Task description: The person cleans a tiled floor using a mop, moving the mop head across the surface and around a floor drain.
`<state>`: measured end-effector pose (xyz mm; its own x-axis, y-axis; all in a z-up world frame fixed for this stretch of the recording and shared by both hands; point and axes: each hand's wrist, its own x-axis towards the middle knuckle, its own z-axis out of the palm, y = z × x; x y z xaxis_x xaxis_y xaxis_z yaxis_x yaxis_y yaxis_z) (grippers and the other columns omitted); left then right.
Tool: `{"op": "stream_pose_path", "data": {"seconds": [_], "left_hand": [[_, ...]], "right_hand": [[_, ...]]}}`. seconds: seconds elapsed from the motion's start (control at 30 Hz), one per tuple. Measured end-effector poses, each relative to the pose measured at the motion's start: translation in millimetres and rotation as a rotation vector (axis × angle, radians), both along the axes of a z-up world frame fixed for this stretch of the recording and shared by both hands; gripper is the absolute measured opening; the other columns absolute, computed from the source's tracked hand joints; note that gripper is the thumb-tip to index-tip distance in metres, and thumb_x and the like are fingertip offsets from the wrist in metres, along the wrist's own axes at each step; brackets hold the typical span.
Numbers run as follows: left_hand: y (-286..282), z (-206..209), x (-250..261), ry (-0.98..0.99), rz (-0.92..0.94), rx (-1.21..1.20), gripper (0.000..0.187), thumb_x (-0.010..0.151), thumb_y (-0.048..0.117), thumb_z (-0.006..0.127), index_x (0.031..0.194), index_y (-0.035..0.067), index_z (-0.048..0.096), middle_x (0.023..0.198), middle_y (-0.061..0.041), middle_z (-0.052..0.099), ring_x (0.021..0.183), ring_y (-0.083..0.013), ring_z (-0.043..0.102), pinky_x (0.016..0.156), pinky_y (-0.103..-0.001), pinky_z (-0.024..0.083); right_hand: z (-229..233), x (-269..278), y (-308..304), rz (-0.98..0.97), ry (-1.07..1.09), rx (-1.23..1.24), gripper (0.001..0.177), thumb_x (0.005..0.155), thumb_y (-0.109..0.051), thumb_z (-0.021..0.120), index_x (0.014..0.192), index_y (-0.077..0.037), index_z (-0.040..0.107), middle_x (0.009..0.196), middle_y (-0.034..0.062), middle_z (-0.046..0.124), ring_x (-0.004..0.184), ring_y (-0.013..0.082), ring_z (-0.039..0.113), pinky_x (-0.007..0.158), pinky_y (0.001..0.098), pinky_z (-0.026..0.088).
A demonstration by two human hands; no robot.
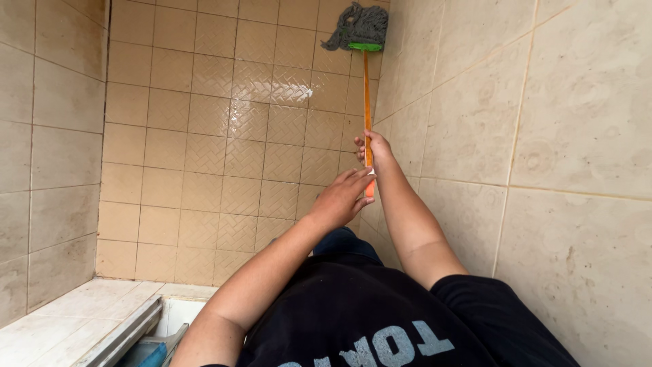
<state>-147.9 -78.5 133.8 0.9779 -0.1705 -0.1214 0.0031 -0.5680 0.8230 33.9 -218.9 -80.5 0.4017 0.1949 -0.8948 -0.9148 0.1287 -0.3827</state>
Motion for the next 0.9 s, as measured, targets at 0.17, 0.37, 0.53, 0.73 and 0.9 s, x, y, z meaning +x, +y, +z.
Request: {"op": "stream_pose_path", "data": {"seconds": [0.17, 0.37, 0.53, 0.73, 0.9], "left_hand": [[9.1, -2.9, -31.9, -0.202, -0.103, -0.024, 0.053, 0.092, 0.039, 0.066, 0.137, 0.013, 0.06, 0.151, -0.012, 0.052, 0.141, -0.0359, 0.043, 0.111, -0.047, 0.04], [14.9, -0.7, -120.6, -0.379, -0.204, -0.121, 0.045, 0.098, 0.044, 0.062, 0.126, 0.01, 0.062, 0.143, -0.01, 0.06, 0.143, -0.03, 0.051, 0.113, -0.048, 0.042], [33.4, 29.9, -210.0, -0.394, -0.215, -0.217, 0.047, 0.098, 0.049, 0.062, 0.122, 0.009, 0.063, 0.138, -0.01, 0.063, 0.138, -0.0309, 0.054, 0.113, -0.046, 0.043], [58.8, 78.9, -271.0, -0.46, -0.237, -0.3, 0.043, 0.093, 0.046, 0.067, 0.112, 0.007, 0.064, 0.121, -0.009, 0.068, 0.123, -0.029, 0.061, 0.115, -0.049, 0.041], [52.3, 88.1, -280.0, -0.365, -0.316, -0.516, 0.016, 0.085, 0.022, 0.063, 0.09, 0.007, 0.06, 0.102, -0.011, 0.065, 0.116, -0.0331, 0.061, 0.106, -0.044, 0.046]], "right_hand": [[2.6, -44.9, -12.9, 0.023, 0.045, 0.205, 0.024, 0.103, -0.036, 0.053, 0.114, -0.015, 0.049, 0.074, -0.0051, 0.054, 0.053, 0.0084, 0.044, 0.043, 0.0243, 0.034], [38.1, -156.0, -11.7, -0.041, 0.075, 0.191, 0.032, 0.101, -0.037, 0.052, 0.124, -0.014, 0.049, 0.068, -0.0046, 0.045, 0.054, 0.0086, 0.042, 0.046, 0.0242, 0.035], [72.9, -266.3, 2.0, -0.079, 0.071, 0.158, 0.029, 0.102, -0.033, 0.053, 0.118, -0.01, 0.051, 0.069, -0.0035, 0.046, 0.056, 0.0086, 0.043, 0.046, 0.0244, 0.037], [76.9, -362.9, 4.4, -0.092, 0.14, 0.211, 0.021, 0.101, -0.029, 0.057, 0.094, -0.013, 0.045, 0.067, -0.0007, 0.044, 0.053, 0.0097, 0.042, 0.041, 0.0239, 0.034], [61.4, -385.8, 6.1, -0.011, 0.14, 0.1, 0.019, 0.1, -0.02, 0.059, 0.09, -0.012, 0.045, 0.069, 0.0007, 0.049, 0.056, 0.0128, 0.046, 0.047, 0.0269, 0.041]]}}
